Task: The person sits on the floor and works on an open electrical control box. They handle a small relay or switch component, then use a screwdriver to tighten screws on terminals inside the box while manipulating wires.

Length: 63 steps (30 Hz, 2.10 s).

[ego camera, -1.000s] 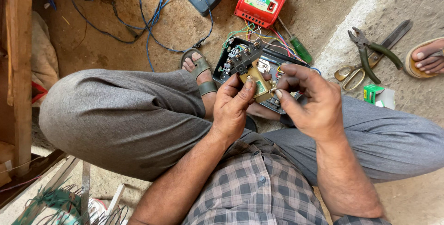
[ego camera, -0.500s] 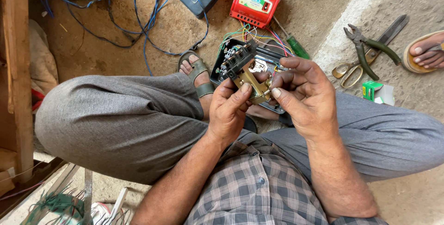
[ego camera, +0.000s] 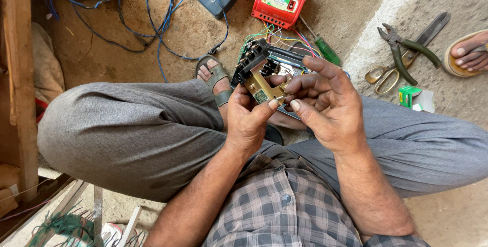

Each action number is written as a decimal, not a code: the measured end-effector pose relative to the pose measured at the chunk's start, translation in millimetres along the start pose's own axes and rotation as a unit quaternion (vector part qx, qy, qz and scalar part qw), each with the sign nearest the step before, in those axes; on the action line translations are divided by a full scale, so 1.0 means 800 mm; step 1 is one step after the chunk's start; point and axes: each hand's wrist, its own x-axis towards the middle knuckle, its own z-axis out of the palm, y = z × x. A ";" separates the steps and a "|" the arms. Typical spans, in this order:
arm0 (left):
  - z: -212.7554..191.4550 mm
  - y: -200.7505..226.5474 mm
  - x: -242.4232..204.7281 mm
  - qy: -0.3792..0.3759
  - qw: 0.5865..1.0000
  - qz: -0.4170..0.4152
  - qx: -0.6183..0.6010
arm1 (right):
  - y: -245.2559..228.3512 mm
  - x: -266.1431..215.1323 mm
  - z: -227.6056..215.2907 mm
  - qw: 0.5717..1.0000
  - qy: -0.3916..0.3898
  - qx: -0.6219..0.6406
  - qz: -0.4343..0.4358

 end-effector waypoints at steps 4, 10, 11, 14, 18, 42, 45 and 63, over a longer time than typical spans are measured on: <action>0.001 0.002 0.001 0.001 1.000 0.000 -0.009 | 0.009 -0.009 -0.003 0.995 0.061 -0.069 -0.049; -0.003 0.006 0.000 0.020 1.000 0.020 -0.014 | 0.023 -0.007 -0.027 0.920 0.147 -0.328 -0.159; -0.002 0.009 0.000 0.023 0.999 0.025 -0.022 | 0.024 -0.004 -0.032 0.907 0.146 -0.362 -0.159; 0.005 0.025 -0.002 0.033 0.997 0.047 -0.042 | 0.021 0.001 -0.044 0.902 0.103 -0.420 -0.011; 0.006 0.072 -0.018 0.032 0.994 0.099 -0.015 | 0.031 -0.003 -0.035 0.837 -0.034 -0.525 0.150; -0.006 0.070 -0.019 0.021 0.994 0.104 -0.012 | 0.163 0.040 0.029 0.771 -0.208 -0.537 0.273; -0.006 0.071 -0.018 0.050 0.996 0.073 -0.016 | 0.150 0.038 0.033 0.778 -0.207 -0.548 0.228; 0.001 0.050 -0.011 -0.039 0.998 0.050 0.017 | -0.043 0.033 0.027 0.935 -0.028 -0.331 -0.126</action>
